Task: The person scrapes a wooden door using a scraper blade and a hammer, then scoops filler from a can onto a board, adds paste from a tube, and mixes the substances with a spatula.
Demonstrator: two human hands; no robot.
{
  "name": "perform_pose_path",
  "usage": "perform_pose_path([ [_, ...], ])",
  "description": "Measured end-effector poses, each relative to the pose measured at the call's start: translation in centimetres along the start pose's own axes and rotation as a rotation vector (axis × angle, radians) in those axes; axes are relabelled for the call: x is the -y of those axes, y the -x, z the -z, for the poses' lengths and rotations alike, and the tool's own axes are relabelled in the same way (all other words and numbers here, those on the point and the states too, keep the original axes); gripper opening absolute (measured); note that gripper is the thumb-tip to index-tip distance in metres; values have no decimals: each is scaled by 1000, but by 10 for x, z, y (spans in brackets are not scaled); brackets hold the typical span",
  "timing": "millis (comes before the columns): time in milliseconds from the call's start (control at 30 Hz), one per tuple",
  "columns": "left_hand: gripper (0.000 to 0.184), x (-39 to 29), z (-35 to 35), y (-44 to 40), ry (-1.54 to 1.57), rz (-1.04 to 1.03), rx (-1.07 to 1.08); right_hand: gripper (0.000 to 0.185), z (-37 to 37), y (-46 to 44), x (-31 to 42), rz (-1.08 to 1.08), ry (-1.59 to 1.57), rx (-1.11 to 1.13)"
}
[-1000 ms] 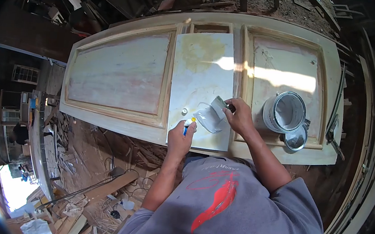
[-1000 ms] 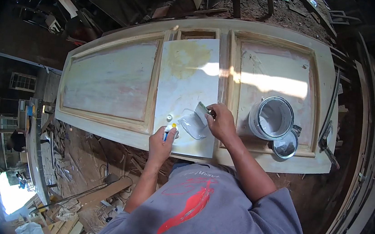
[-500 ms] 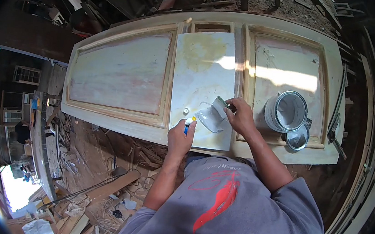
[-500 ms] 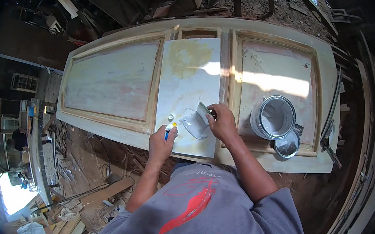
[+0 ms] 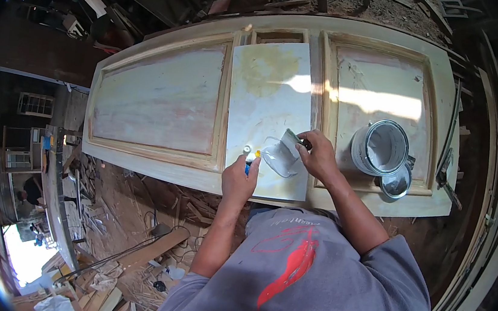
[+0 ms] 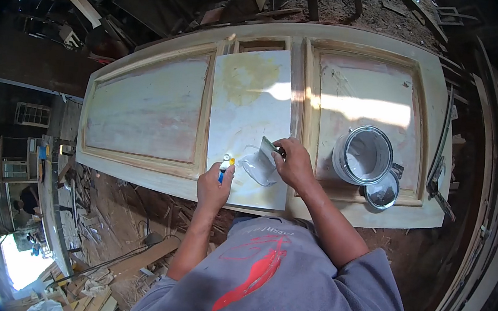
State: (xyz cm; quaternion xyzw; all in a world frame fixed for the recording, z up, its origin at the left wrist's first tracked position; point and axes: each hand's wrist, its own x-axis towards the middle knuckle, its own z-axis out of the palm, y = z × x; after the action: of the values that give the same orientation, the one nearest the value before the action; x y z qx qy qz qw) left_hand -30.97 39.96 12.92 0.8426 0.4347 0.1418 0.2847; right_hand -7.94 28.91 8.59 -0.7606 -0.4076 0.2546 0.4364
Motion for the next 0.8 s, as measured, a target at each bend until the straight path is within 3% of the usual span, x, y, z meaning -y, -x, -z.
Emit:
perform_pose_path([
  [800,33,-7,4,-12,-193,-103,32,22,-1,-3,-2,-14,-28,10],
])
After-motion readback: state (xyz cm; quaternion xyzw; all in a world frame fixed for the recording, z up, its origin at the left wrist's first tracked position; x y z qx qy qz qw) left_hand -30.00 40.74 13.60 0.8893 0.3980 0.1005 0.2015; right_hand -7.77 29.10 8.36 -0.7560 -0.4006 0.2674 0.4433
